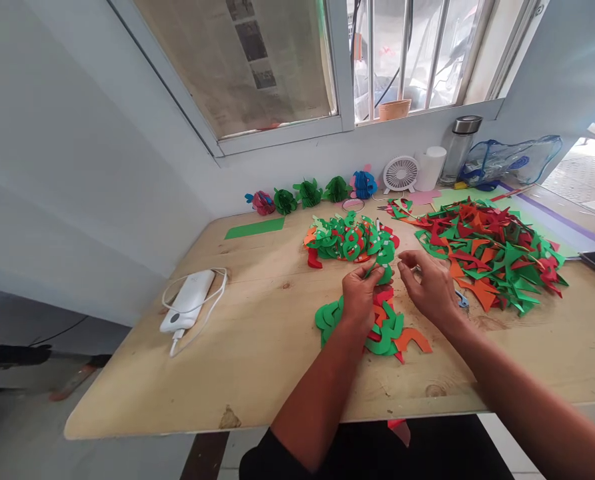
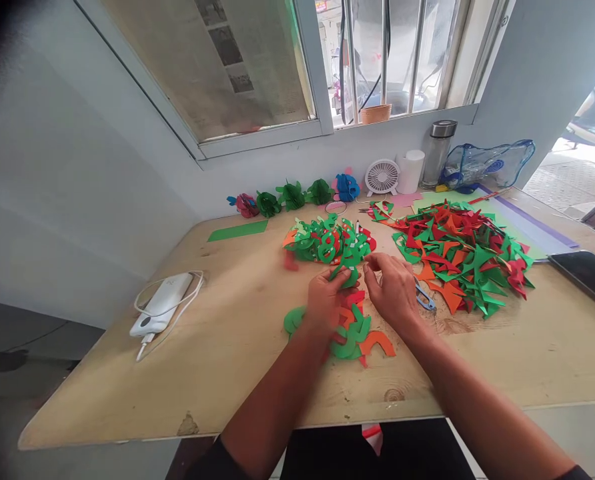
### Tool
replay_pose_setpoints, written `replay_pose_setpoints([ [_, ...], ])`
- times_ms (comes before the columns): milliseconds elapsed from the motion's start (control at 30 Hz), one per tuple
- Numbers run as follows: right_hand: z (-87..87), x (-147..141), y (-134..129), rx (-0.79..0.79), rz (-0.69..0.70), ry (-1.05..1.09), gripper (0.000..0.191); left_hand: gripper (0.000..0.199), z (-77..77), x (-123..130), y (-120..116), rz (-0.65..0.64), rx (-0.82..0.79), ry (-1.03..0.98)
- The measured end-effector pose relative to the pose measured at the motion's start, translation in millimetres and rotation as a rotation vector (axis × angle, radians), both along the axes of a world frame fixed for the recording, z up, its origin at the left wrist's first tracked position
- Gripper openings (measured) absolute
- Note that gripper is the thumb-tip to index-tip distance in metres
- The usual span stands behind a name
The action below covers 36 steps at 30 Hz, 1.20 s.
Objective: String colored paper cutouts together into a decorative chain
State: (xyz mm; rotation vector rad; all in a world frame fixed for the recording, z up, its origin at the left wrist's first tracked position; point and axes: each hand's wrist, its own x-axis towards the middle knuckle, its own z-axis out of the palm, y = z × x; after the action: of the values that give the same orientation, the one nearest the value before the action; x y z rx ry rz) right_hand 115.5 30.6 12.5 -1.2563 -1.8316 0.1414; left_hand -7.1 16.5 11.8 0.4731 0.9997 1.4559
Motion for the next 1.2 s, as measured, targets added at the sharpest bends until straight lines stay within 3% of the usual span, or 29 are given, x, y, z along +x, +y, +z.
replay_pose_setpoints([
  [200,-0.9,-1.6,2.2,-0.354,0.175,0.404,0.026,0.032,0.5,0.5,-1.6,-0.058,0.014,-0.025],
  [367,-0.8,-3.9,3.8,-0.527,0.271,0.680,0.047,0.033,-3.3,1.7,-1.8,-0.088,0.016,-0.038],
  [933,-6.0,-4.8,7.1,-0.574,0.249,0.811,0.050,0.032,0.0,3.2,-5.3,-0.155,0.025,0.088],
  [1200,-3.6,-2.6,7.5,-0.670,0.296,0.992,0.049,0.033,-1.9,4.0,-5.4,-0.136,0.057,0.203],
])
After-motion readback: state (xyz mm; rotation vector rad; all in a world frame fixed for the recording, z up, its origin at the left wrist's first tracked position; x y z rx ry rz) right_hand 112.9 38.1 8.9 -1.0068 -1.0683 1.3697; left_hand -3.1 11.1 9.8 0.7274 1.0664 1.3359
